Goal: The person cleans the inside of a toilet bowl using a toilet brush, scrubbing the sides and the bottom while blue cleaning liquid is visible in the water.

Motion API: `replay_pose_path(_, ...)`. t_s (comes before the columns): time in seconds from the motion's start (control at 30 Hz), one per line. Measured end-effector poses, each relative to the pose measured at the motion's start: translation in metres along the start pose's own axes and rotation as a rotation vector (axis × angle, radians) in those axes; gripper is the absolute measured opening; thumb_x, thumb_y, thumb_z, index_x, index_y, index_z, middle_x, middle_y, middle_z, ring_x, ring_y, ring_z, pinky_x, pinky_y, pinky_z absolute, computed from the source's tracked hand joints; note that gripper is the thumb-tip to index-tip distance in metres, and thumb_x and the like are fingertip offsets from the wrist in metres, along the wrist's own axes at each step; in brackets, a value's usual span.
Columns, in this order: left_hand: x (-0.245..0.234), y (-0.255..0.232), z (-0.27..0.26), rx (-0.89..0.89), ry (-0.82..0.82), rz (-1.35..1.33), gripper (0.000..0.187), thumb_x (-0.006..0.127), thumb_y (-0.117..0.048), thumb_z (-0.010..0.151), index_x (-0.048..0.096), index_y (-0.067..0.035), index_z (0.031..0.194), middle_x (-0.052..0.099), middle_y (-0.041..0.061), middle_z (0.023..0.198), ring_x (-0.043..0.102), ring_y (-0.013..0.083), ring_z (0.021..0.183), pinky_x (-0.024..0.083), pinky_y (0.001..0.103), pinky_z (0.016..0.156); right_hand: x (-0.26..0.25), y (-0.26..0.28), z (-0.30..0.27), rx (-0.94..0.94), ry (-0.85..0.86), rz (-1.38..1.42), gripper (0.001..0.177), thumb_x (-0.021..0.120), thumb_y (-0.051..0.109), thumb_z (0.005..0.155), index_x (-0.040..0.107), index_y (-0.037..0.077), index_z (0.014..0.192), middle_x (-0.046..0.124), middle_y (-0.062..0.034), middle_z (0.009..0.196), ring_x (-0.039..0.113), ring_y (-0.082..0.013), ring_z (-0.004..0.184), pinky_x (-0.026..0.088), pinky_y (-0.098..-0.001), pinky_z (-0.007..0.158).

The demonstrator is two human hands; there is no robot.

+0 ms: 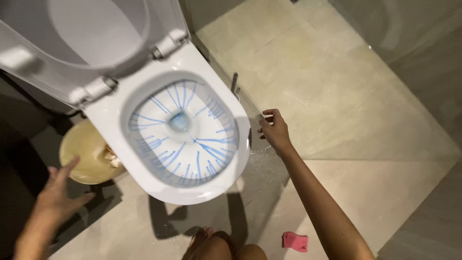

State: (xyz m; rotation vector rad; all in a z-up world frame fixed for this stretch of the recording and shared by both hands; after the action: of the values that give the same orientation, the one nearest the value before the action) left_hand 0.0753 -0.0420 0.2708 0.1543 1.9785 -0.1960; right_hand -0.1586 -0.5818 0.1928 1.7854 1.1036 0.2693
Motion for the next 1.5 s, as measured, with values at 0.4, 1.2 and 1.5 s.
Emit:
replay_pose_path(0.4,-0.060,-0.247,-0.044,-0.066,0.242,-0.270,0.103,0.085,-0.037,0.068,0.030,-0.040,0.156,0.013,-0.002,0.165,0.017,0.0395,0.145,0.014,0.078,0.104,0.044,0.114,0.168,-0.322,0.022,-0.847,0.042,0.061,0.041,0.098,0.061,0.011,0.129,0.068,-0.0169,0.125,0.066,-0.0346,0.113,0.054,-0.0470,0.094)
replay_pose_path(1.2,-0.039,-0.403,-0.030,-0.174,0.237,-0.676,0.064,0.081,-0.027,0.078,0.064,-0.043,0.137,0.011,-0.001,0.172,0.005,0.0410,0.155,0.011,0.074,0.117,0.099,0.013,0.231,-0.026,0.546,-1.352,0.027,0.065,0.009,0.089,0.073,0.009,0.116,0.072,-0.0140,0.122,0.069,-0.0307,0.116,0.057,-0.0409,0.094)
replay_pose_path(1.5,-0.037,-0.392,-0.048,-0.163,0.311,-0.655,0.062,0.081,-0.026,0.080,0.063,-0.040,0.138,0.010,0.000,0.169,0.004,0.0400,0.156,0.010,0.077,0.116,0.070,0.010,0.188,0.122,0.469,-1.293,0.032,0.068,0.011,0.088,0.069,0.007,0.120,0.071,-0.0152,0.124,0.069,-0.0338,0.118,0.059,-0.0441,0.094)
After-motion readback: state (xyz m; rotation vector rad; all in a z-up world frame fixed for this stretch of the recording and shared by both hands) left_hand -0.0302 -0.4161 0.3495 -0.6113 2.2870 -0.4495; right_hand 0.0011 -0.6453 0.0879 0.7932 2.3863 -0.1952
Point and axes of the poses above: each hand's wrist, its own z-axis towards the middle knuckle, its own x-axis out of the palm, y = z × x, the point moved 3 cm from there along z, towards the middle knuckle
